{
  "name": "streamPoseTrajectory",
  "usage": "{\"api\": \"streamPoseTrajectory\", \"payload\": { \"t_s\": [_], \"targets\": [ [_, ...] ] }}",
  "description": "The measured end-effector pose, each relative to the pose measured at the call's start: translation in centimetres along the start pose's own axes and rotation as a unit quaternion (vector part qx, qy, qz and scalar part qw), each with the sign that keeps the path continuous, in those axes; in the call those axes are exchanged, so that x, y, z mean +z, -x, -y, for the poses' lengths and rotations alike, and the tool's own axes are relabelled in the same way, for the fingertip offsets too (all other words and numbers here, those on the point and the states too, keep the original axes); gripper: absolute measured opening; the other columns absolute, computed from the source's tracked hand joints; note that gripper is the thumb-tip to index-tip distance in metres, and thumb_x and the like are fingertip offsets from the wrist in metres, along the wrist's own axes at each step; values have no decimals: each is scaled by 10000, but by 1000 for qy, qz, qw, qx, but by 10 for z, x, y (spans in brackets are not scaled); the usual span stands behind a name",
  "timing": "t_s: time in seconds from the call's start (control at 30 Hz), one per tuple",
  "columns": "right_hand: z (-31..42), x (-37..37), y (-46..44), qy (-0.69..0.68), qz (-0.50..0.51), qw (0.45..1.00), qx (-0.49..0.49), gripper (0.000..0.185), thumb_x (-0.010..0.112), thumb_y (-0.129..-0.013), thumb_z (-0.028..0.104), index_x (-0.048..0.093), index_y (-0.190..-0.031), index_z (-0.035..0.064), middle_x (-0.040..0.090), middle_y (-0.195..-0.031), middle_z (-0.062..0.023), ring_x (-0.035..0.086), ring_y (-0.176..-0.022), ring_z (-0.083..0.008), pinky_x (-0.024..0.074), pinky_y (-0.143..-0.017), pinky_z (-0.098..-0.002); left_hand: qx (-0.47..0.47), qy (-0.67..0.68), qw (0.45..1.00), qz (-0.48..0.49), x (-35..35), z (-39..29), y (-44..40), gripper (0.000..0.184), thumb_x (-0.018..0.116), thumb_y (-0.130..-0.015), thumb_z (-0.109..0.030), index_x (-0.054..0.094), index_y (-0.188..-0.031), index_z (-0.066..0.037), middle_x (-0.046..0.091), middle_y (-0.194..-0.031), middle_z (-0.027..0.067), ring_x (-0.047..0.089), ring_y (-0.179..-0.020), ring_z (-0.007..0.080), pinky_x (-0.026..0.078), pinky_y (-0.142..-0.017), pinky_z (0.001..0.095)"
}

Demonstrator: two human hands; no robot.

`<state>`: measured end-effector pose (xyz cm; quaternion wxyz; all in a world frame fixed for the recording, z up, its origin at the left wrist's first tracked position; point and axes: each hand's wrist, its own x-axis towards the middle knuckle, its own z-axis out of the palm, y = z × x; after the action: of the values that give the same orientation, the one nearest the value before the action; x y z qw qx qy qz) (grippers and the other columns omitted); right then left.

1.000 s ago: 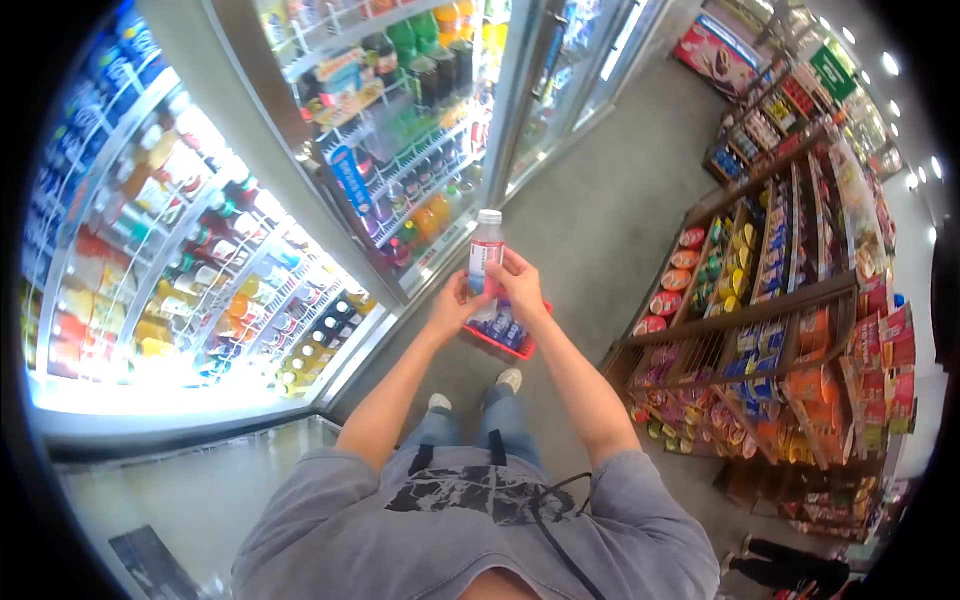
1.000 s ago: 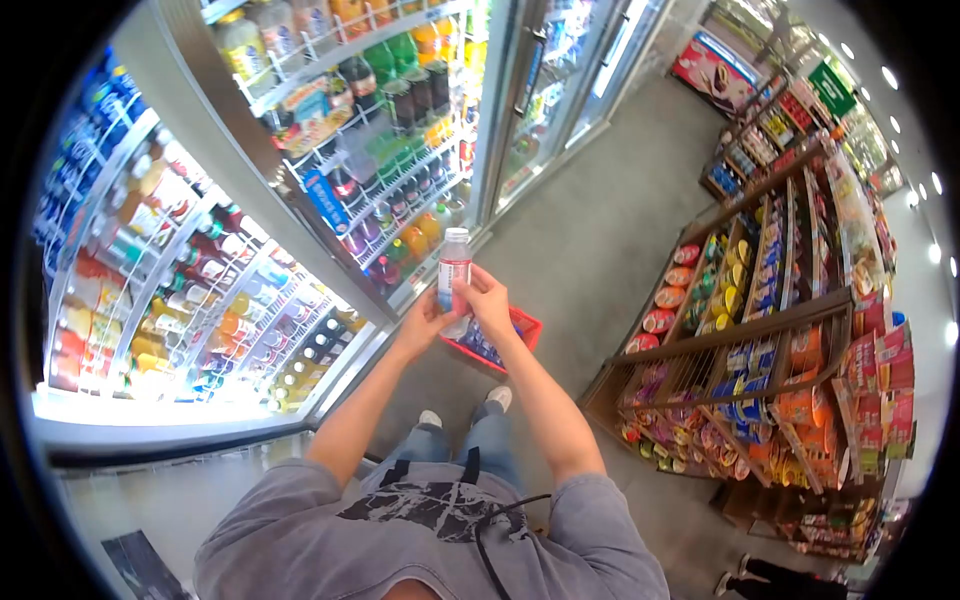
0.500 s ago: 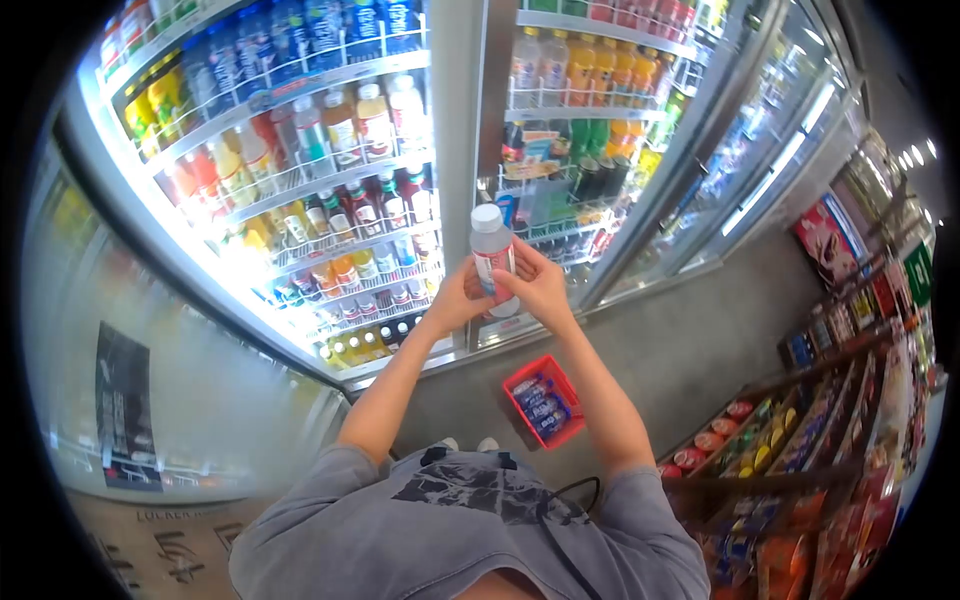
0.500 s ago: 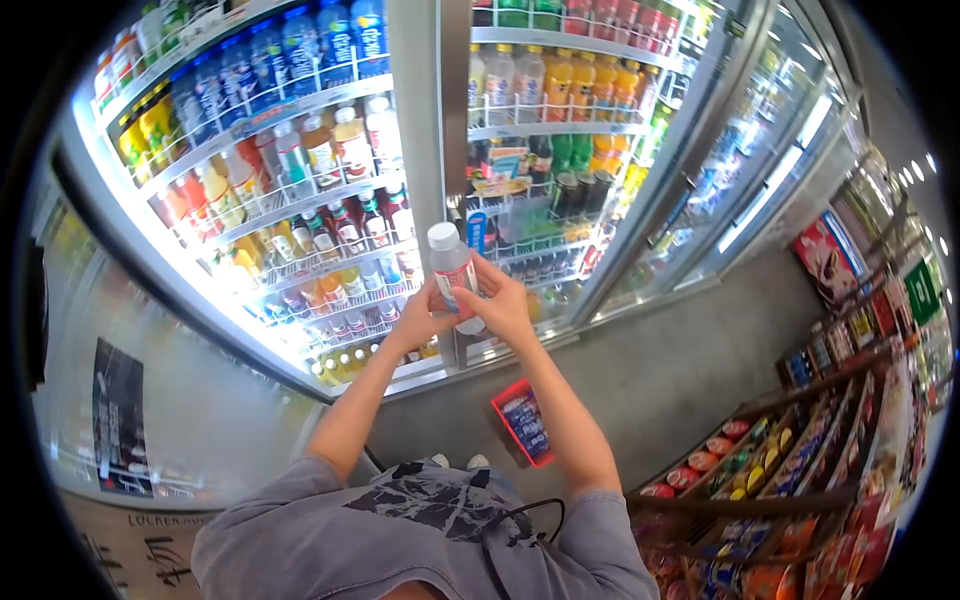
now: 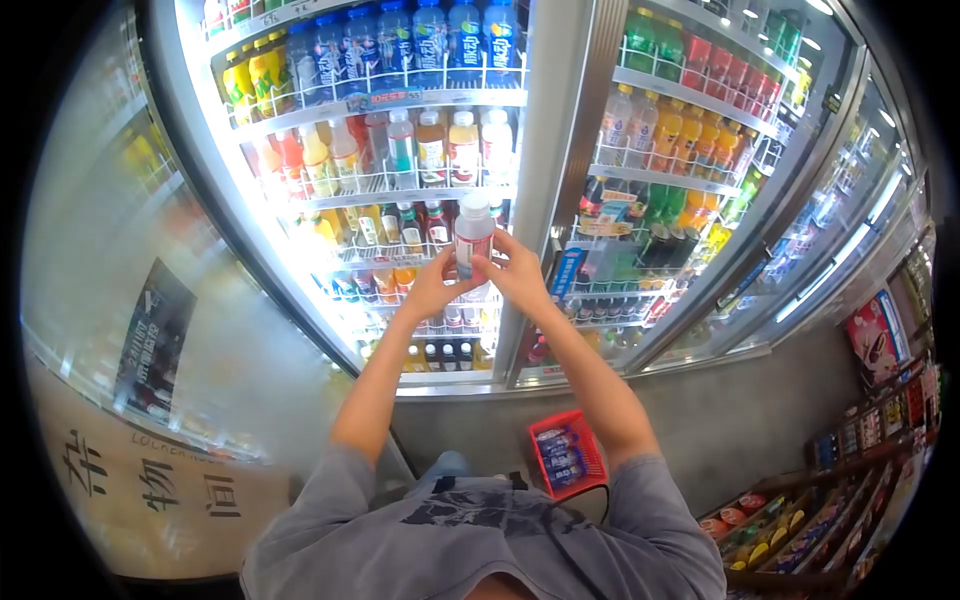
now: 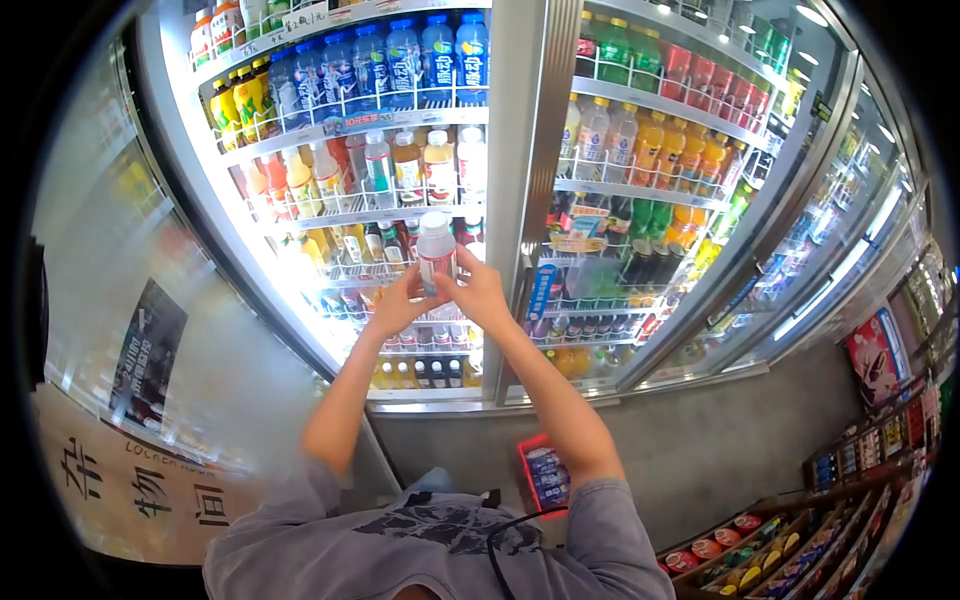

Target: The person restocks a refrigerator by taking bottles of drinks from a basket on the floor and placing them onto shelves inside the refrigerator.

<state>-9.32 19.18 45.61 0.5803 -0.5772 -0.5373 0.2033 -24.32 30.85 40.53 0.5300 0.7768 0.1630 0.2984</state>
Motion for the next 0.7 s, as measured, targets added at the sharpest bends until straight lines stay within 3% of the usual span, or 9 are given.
{"api": "streamPoseTrajectory", "payload": {
  "t_s": [0.13, 0.3, 0.43, 0.5, 0.57, 0.63, 0.67, 0.7],
  "targets": [
    [-27, 30, -28, -50, 6, 998, -35, 641, 757, -804, 170, 502, -1366, -4, 684, -1186, -143, 668, -1060, -217, 534, -902, -366, -9, -26, 999, -26, -30, 30, -5, 745, 776, -823, -211, 393, -1437, -33, 589, -1301, 152, 593, -1167, 241, 469, -994, 381],
    [-27, 67, -72, -58, 18, 997, -43, 643, 768, -788, 183, 516, -1350, -2, 699, -1140, -140, 683, -999, -193, 539, -841, -321, -47, 21, 998, -48, -67, 13, -7, 726, 779, -827, -210, 398, -1417, -25, 597, -1266, 128, 601, -1134, 230, 480, -966, 362],
    [-27, 105, -117, -55, 21, 997, -47, 637, 773, -787, 189, 524, -1341, -3, 711, -1098, -146, 697, -933, -187, 544, -794, -311, 20, -7, 993, -120, -109, 31, -25, 713, 788, -815, -226, 433, -1399, -22, 601, -1252, 116, 603, -1118, 206, 482, -938, 351],
    [-32, 123, -139, -30, 13, 996, -80, 658, 777, -786, 197, 513, -1353, -7, 718, -1080, -146, 706, -879, -187, 548, -769, -308, -8, -2, 990, -143, -133, 18, -30, 667, 790, -806, -238, 490, -1362, -25, 602, -1255, 127, 603, -1117, 204, 482, -930, 353],
    [-29, 139, -156, -65, 40, 995, -57, 675, 776, -790, 204, 499, -1370, -2, 706, -1112, -164, 699, -944, -201, 544, -807, -314, 7, -72, 984, -161, -156, 11, -39, 626, 795, -794, -247, 541, -1325, -36, 614, -1202, 129, 599, -1106, 226, 485, -923, 355],
    [-26, 153, -175, -76, 7, 990, -122, 684, 775, -793, 211, 492, -1383, 13, 680, -1172, -183, 671, -1061, -231, 535, -863, -341, 13, -107, 977, -182, -174, 14, -53, 586, 771, -803, -221, 551, -1310, -26, 595, -1211, 137, 592, -1108, 221, 494, -913, 344],
    [-30, 161, -185, -82, -3, 991, -105, 684, 778, -792, 213, 492, -1385, 25, 652, -1226, -193, 626, -1163, -256, 522, -907, -371, 24, -144, 970, -196, -184, 15, -59, 547, 747, -812, -195, 560, -1295, -16, 575, -1221, 146, 584, -1109, 216, 502, -904, 333],
    [-27, 165, -194, -83, 0, 991, -104, 684, 778, -792, 213, 492, -1385, 25, 652, -1226, -193, 626, -1163, -256, 522, -907, -371, 21, -145, 969, -198, -195, 17, -66, 547, 747, -812, -195, 560, -1295, -16, 575, -1221, 146, 584, -1109, 216, 502, -904, 333]
  ]
}}
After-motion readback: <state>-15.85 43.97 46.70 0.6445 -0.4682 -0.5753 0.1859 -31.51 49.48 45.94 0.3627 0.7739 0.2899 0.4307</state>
